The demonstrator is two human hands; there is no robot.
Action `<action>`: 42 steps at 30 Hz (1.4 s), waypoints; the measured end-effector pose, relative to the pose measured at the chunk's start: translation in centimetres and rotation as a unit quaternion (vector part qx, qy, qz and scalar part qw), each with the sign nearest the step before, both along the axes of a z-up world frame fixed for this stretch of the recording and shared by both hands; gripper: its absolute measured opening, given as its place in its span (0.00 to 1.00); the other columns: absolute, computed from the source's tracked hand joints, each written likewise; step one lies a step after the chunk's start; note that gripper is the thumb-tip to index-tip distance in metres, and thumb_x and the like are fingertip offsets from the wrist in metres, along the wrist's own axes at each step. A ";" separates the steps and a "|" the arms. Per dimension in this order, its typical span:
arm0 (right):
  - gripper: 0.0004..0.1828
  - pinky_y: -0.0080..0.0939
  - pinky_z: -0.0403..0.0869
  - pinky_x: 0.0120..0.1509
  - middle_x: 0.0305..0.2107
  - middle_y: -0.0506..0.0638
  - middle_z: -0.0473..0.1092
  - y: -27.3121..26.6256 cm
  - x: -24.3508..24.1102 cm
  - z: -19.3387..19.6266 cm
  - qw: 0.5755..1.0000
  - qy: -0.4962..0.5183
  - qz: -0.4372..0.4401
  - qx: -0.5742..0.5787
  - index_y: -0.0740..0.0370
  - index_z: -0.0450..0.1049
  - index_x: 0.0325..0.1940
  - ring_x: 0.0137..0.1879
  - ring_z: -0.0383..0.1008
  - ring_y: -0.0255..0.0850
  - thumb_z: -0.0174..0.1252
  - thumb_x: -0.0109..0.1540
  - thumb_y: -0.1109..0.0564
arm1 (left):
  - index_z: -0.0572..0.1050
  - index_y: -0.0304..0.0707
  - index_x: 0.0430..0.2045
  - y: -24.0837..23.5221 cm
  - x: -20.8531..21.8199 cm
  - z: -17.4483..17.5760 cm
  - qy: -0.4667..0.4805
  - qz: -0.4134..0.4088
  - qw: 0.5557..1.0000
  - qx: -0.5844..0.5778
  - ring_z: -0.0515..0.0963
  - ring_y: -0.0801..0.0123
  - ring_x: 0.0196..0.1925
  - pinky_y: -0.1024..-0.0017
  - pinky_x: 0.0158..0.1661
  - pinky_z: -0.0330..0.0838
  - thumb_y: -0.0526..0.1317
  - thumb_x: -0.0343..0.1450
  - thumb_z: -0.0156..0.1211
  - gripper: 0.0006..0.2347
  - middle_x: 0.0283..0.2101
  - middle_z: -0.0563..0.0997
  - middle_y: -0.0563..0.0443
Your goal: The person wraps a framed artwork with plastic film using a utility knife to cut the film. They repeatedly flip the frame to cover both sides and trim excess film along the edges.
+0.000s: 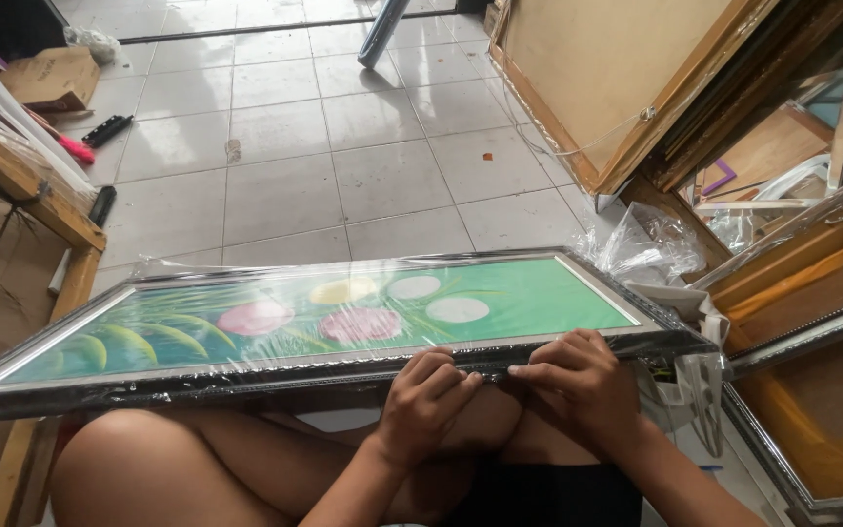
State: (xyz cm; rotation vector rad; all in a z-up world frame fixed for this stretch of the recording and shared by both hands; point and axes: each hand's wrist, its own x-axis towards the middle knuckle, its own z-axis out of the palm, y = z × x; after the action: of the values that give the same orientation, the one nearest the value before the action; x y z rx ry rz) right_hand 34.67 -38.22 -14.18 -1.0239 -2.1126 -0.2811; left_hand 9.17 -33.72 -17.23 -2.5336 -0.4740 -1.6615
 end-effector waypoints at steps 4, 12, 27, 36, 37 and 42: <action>0.07 0.48 0.73 0.52 0.35 0.37 0.78 0.4 0.5 -0.5 0.999 0.004 0.032 0.005 0.42 0.87 0.46 0.38 0.75 0.39 0.76 0.64 0.50 | 0.82 0.30 0.37 0.0 -0.5 0.1 0.021 0.004 0.999 0.028 0.75 0.58 0.35 0.50 0.57 0.86 0.25 0.78 0.66 0.03 0.32 0.70 0.48; 0.09 0.47 0.70 0.46 0.39 0.38 0.77 0.7 1.0 -0.7 0.996 -0.048 0.069 0.038 0.44 0.84 0.50 0.39 0.72 0.40 0.75 0.66 0.51 | 0.82 0.36 0.33 0.2 -1.0 0.8 0.036 0.036 0.994 0.096 0.84 0.55 0.46 0.53 0.53 0.89 0.27 0.78 0.66 0.05 0.33 0.76 0.50; 0.10 0.46 0.81 0.41 0.36 0.42 0.83 10.7 2.2 6.8 0.995 0.061 0.007 0.076 0.45 0.91 0.40 0.39 0.80 0.45 0.74 0.59 0.61 | 0.81 0.48 0.27 11.3 -0.3 9.2 0.086 0.068 0.993 0.050 0.82 0.61 0.36 0.64 0.28 0.80 0.38 0.71 0.73 0.05 0.30 0.72 0.58; 0.10 0.46 0.84 0.50 0.37 0.39 0.85 24.7 5.3 11.7 0.998 0.057 0.032 0.006 0.43 0.90 0.40 0.45 0.83 0.42 0.75 0.57 0.59 | 0.78 0.46 0.31 26.5 2.6 12.1 0.082 0.023 0.996 -0.028 0.82 0.55 0.38 0.55 0.31 0.83 0.37 0.69 0.71 0.05 0.31 0.72 0.56; 0.10 0.46 0.84 0.50 0.37 0.39 0.85 25.5 5.4 11.3 0.998 0.057 0.032 0.004 0.43 0.90 0.40 0.45 0.83 0.42 0.75 0.57 0.59 | 0.78 0.46 0.31 27.1 2.4 11.7 0.082 0.023 0.996 -0.030 0.82 0.55 0.38 0.55 0.31 0.83 0.37 0.69 0.71 0.05 0.31 0.72 0.56; 0.07 0.44 0.82 0.47 0.34 0.43 0.86 30.3 7.4 5.8 0.992 0.088 0.086 -0.002 0.46 0.91 0.37 0.42 0.82 0.44 0.74 0.59 0.59 | 0.78 0.49 0.29 31.1 2.0 6.8 0.134 0.053 0.985 0.094 0.79 0.67 0.37 0.72 0.25 0.78 0.38 0.75 0.67 0.06 0.32 0.69 0.62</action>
State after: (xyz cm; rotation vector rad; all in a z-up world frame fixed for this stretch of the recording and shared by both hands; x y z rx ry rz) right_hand 42.07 -7.94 -8.36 -0.8312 -2.0249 -0.0970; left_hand 11.21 -2.67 -10.43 -2.4934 -0.3986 -1.2404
